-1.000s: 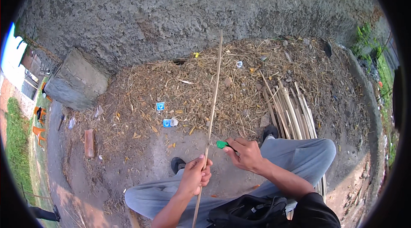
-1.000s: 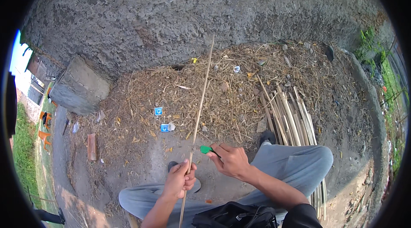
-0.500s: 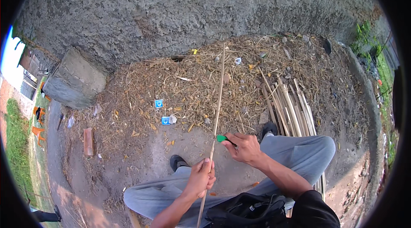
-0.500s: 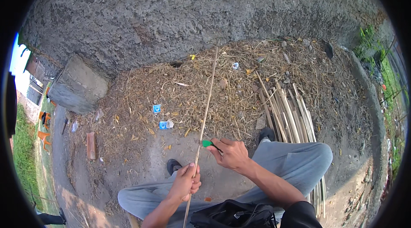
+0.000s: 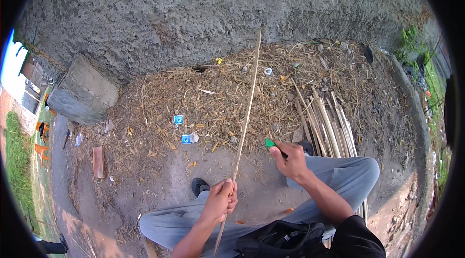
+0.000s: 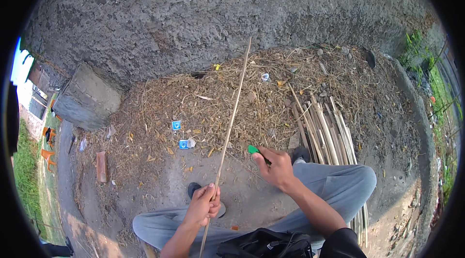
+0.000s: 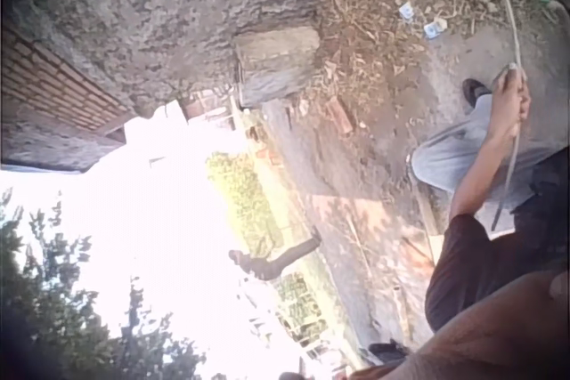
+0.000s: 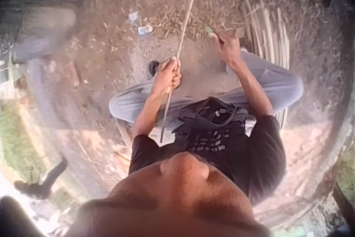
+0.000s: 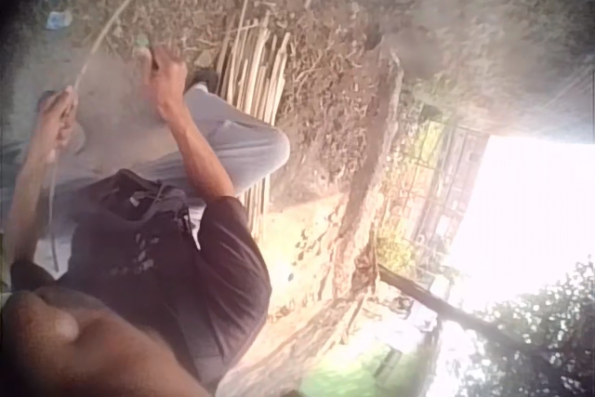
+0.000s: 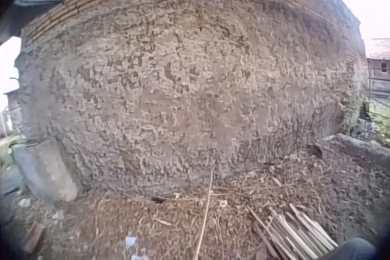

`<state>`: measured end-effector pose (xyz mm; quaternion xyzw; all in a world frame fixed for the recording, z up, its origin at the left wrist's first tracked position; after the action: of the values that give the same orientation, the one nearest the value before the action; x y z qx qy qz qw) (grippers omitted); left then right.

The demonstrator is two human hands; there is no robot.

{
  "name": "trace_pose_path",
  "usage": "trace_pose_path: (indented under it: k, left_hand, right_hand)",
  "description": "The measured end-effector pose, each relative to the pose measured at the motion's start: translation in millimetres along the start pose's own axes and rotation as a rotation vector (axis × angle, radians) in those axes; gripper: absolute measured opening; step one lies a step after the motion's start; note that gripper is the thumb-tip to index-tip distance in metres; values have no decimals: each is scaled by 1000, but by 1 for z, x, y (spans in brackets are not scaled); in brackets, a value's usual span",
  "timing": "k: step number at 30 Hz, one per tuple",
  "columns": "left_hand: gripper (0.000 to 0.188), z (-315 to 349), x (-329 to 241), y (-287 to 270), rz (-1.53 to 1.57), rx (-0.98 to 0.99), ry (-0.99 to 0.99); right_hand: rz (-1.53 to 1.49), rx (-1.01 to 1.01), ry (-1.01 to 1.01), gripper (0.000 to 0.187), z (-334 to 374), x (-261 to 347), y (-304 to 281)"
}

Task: The person holds a thin bamboo stick and repeatedly shaves along its length using a utility knife.

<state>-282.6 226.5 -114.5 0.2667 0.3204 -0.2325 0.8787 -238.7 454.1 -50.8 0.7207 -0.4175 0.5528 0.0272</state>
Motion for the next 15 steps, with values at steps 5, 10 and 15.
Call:
trace_pose_path:
  k: [5,10,15]
  left_hand:
    - [34,-1,6,-3,-15,0,-31]
    - [34,3,8,-4,-128,-82,22]
    - [33,2,13,-2,-157,-102,32]
  right_hand:
    - [123,178,-129,22,27,41,45]
    - [216,246,-196,23,27,46,50]
    - [246,162,-201,23,22,36,46]
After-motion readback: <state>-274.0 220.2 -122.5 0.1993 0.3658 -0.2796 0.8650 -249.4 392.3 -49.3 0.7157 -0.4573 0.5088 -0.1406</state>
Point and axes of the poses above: each hand's wrist, its own z-axis away from the middle knuckle, its own y-axis out of the palm, x = y × z, the point moved 10 cm from there along -z, towards the middle knuckle, and after that the axes turned 5 degrees about -z, right-handed, at the moved point
